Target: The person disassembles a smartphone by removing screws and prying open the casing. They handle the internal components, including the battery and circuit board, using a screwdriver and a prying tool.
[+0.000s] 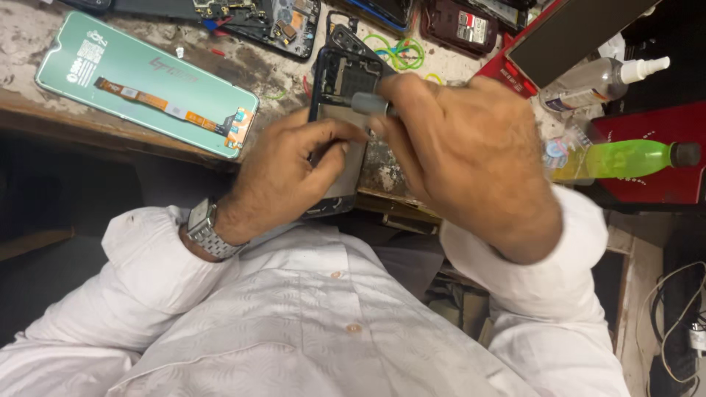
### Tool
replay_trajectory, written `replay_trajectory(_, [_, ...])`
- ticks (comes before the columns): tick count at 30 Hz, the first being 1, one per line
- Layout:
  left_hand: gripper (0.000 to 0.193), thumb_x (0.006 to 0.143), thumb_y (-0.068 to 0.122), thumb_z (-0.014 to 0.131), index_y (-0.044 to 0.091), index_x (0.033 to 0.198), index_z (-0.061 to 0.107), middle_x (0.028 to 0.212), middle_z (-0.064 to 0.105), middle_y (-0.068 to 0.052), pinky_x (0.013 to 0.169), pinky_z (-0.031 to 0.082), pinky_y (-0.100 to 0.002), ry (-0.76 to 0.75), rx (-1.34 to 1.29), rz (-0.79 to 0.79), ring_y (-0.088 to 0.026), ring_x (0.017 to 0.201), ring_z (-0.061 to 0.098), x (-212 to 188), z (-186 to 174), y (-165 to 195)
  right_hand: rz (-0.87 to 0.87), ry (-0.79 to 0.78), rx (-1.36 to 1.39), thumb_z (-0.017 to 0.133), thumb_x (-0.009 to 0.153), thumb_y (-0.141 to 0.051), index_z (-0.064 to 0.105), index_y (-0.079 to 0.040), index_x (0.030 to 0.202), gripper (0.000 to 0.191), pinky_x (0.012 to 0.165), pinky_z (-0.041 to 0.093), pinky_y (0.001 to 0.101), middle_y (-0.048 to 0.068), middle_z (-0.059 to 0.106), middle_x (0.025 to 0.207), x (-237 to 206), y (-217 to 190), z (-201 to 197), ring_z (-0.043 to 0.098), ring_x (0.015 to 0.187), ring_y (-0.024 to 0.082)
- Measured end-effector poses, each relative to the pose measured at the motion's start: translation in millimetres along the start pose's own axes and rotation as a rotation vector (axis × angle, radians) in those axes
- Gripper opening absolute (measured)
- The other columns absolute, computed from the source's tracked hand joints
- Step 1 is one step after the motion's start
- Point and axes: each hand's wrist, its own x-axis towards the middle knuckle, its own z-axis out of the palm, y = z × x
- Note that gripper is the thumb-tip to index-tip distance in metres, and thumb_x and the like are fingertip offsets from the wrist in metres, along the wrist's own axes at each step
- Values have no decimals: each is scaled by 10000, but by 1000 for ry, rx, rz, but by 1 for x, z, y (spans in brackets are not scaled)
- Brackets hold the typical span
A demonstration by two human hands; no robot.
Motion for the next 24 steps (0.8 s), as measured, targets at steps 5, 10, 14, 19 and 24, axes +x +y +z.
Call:
replay_trajectory(5, [218, 942, 65, 629, 64, 1128, 743, 1041, 712, -90, 758, 565, -326, 22, -12, 78, -201, 892, 709, 0, 4, 1, -90, 17, 192, 709, 1037, -168, 629, -10, 1030, 177, 566, 399, 395, 63, 543, 642, 8, 2, -15, 508, 534, 239])
replay_trajectory(10, [198, 950, 72, 636, 62, 1115, 744, 1022, 716, -90, 785, 564, -348, 22, 52, 107, -214, 896, 707, 1, 5, -1, -106, 73, 182, 677, 1064, -162, 601, -12, 1051, 169, 612, 436, 370, 81, 596, 738, 7, -1, -15, 576, 620, 252])
replay_trajectory(14, [202, 918, 90, 652, 81, 1081, 770, 942, 718, -91, 717, 553, -359, -5, 70, -39, -218, 797, 702, 3, 5, -1, -66, 80, 50, 751, 1080, -215, 605, -44, 967, 251, 578, 449, 385, 83, 598, 711, 3, 5, -8, 579, 585, 255])
replay_trajectory(19, [197, 930, 83, 643, 68, 1099, 743, 1032, 724, -94, 758, 574, -345, 17, 10, 32, -208, 863, 724, 2, 4, 0, -18, 49, 41, 744, 1036, -223, 597, -53, 876, 276, 543, 446, 394, 90, 594, 664, 5, 5, -4, 570, 542, 264])
replay_trajectory(24, [190, 944, 90, 651, 74, 1107, 748, 1026, 717, -104, 739, 560, -347, 28, 43, 23, -215, 862, 713, 4, 3, -1, -82, 70, 96, 754, 1068, -181, 621, -27, 970, 226, 558, 441, 377, 95, 601, 713, 9, 4, -4, 563, 557, 251])
